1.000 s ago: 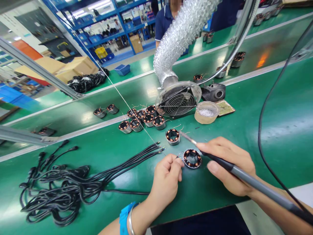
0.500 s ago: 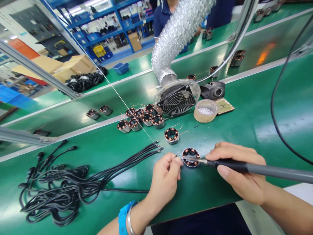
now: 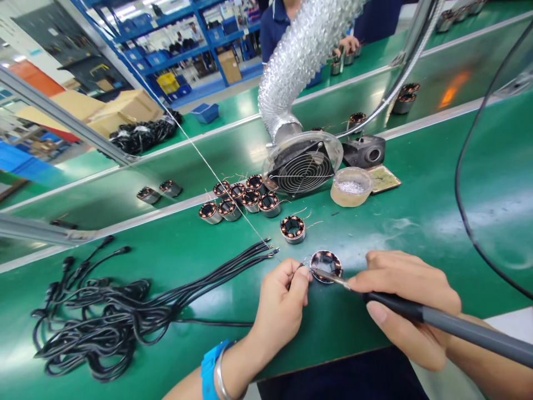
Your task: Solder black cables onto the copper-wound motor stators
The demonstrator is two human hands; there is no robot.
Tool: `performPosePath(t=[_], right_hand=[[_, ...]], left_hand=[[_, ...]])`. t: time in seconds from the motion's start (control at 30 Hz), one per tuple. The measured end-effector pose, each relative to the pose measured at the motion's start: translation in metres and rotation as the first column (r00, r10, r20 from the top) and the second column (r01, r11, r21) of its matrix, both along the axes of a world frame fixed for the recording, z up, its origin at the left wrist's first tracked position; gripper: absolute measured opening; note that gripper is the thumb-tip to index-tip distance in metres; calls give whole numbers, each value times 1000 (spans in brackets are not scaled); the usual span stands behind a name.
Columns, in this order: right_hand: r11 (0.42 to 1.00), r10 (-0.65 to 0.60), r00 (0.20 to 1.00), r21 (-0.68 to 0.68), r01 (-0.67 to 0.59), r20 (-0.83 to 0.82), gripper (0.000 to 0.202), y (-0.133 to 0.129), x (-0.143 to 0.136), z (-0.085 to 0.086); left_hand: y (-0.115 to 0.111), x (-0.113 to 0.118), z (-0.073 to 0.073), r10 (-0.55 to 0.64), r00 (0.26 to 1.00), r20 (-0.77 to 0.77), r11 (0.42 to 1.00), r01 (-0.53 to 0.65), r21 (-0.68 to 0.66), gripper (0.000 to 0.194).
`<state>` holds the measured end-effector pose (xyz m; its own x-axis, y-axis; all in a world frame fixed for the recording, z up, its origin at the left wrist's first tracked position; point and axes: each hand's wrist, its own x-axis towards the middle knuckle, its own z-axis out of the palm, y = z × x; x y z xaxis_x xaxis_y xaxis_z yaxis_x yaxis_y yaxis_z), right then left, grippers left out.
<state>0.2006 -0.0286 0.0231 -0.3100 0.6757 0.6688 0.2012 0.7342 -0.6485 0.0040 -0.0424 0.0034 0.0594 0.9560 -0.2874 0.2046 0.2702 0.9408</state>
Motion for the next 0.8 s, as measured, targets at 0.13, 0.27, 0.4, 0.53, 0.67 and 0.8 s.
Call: performPosePath(t=[0.13,0.27,0.4,0.53,0.67,0.8], right_hand=[[1000,-31,999,-7,31,-34,27,2,3,0],[977,-204,979,53,205,-23,26,9,5,-2],[878,-451,892,164,450,-31,25,20,13,-8],[749,-641,766,251,614,38,25,34,25,-17],[733,-669,661,157,662,340,25,43,32,-24],[745,-652,697,80,663,297,25,39,28,-23]], left_hand=[[-1,0,0,-1,1000,3,1000,1,-1,33],[0,0,-2,-6,1000,-4,1000,6,2,33],[0,-1,-3,-10,1000,-1,1000,10,0,33],[0,-1,-2,-14,1000,-5,1000,14,1,33],[0,0,-1,-19,1000,-11,1000,19,12,33],[1,1,0,-16,1000,3,1000,16,12,33]])
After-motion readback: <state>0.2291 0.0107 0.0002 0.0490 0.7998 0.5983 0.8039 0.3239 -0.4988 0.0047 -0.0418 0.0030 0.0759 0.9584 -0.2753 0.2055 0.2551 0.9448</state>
